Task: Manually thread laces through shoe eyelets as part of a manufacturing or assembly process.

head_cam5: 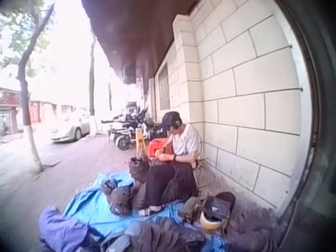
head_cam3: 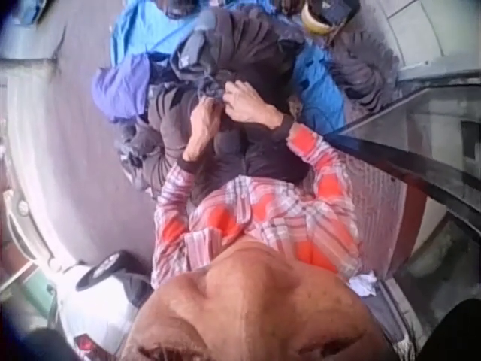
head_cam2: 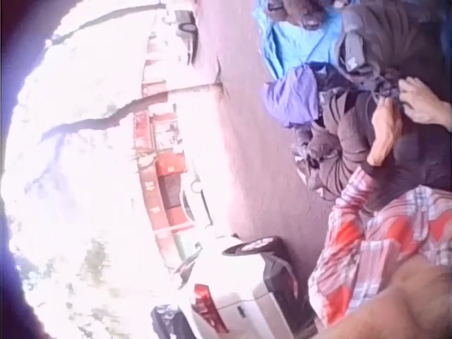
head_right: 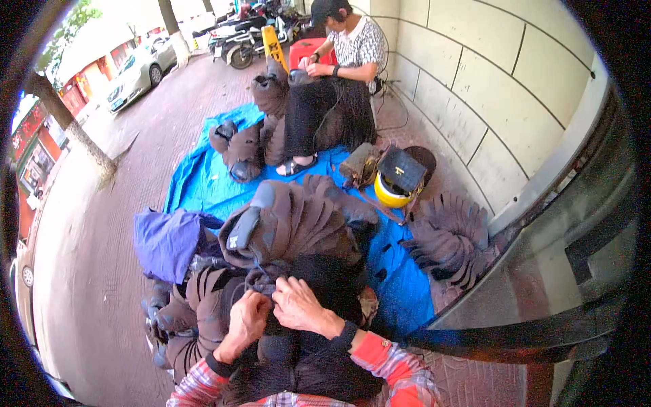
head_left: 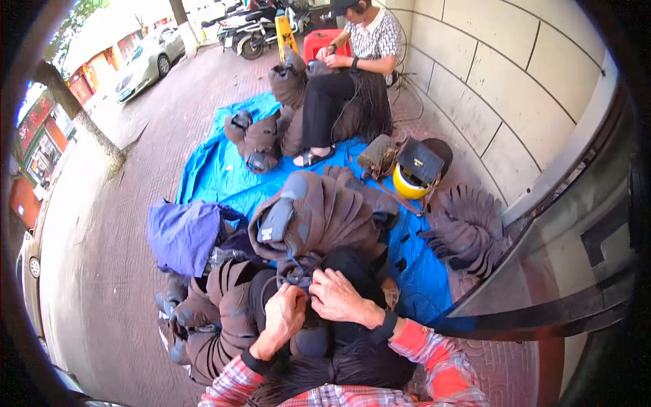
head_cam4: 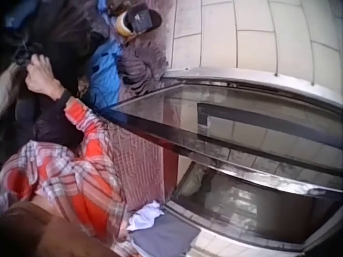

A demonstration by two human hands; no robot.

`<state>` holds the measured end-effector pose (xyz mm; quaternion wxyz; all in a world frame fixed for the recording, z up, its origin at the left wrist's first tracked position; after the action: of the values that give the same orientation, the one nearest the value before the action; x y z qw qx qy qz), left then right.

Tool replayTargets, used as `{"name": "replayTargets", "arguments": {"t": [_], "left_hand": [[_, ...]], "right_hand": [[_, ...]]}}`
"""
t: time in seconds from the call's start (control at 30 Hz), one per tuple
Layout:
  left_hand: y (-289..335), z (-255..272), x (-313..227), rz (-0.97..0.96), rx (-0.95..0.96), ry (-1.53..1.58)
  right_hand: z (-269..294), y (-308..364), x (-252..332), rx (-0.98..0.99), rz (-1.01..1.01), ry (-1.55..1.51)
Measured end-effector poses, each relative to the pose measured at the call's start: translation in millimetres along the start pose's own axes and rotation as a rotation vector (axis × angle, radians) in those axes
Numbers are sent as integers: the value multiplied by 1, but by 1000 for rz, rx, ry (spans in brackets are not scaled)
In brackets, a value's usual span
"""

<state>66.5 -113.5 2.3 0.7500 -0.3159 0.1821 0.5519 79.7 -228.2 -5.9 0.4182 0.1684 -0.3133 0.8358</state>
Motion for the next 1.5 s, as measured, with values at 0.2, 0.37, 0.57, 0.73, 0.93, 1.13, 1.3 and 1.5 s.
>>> {"name": "replayTargets", "arguments": {"t": [0.2, 0.37, 0.57, 0.73, 0.93, 1.13, 1.3, 1.5], "left_hand": [[4, 3, -15, 1, -2, -136], [-9, -6, -19, -62, 108, -66], [-12, 36, -24, 79, 109, -193], [-2, 31, -17, 148, 514, 414], [-2, 54, -3, 301, 421, 454], [-47, 92, -7, -172, -207, 16], [-60, 39, 52, 86, 65, 296], [-32, -1, -12, -161, 235, -1]], "right_hand": [[0, -4, -12, 94, -121, -103], [3, -9, -16, 80, -139, -153], [63, -10, 12, -283, 72, 183], [68, 0, -27, -277, -556, -1273], [64, 8, -52, -513, -611, -1626], [214, 87, -131, -1165, -373, -1176], [186, 91, -147, -1079, -558, -839], [192, 68, -96, -968, -548, -804]]}}
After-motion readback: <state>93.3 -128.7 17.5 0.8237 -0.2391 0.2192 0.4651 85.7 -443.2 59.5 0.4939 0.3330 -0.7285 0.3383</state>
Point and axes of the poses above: each hand's wrist, its own y-axis away from the middle knuckle, its own z-axis out of the back of the hand, x = y × z, the point moved 7 cm from there along -y, towards the middle knuckle, and after that the axes turned 5 degrees about -x, right-handed, at the moved point
